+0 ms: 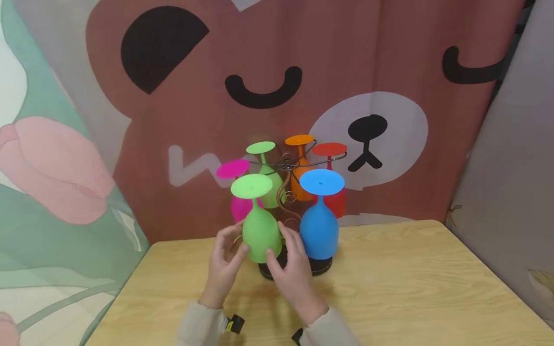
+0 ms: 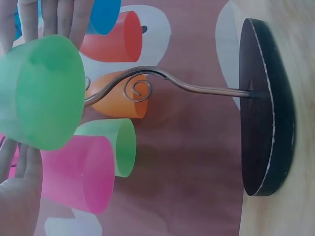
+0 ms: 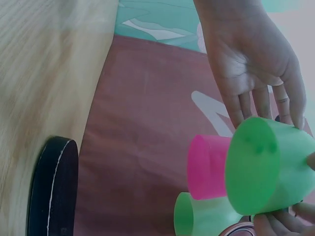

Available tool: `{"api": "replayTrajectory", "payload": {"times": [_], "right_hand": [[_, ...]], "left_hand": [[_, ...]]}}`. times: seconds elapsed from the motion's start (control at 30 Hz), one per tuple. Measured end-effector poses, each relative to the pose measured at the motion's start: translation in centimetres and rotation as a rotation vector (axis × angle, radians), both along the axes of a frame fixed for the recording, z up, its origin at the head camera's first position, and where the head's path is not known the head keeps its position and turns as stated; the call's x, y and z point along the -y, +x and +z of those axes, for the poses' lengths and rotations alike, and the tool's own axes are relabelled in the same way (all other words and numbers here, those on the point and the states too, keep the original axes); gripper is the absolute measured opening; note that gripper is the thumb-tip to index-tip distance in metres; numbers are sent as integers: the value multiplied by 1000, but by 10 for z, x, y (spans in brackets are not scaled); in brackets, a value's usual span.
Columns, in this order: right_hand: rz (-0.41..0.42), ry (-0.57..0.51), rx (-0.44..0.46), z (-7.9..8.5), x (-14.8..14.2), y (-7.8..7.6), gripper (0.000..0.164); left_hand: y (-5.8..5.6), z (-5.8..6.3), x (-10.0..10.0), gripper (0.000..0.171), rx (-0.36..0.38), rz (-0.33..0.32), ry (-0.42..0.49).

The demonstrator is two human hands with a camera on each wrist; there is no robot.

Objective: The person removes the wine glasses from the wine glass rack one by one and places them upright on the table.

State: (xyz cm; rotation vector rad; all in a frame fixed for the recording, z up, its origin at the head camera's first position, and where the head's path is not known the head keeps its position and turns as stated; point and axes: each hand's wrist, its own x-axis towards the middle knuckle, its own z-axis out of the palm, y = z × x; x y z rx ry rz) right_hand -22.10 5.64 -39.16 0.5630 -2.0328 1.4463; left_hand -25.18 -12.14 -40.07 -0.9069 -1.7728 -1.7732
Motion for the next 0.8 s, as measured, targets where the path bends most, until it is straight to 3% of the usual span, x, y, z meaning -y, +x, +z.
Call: {"api": "replayTrajectory", "payload": {"times": [0.3,0.57,0.8], "right_hand": [[2,-51,-227,0,2,-1,59],[14,-57,-258,3,-4,-2,60],[25,-44,-253,4,-4,0,61]], "left_hand": [[0,5,5,36,-27,-51,105],[2,7,4,40,-50,-74,120],[5,8,1,43,-5,-36,118]]}}
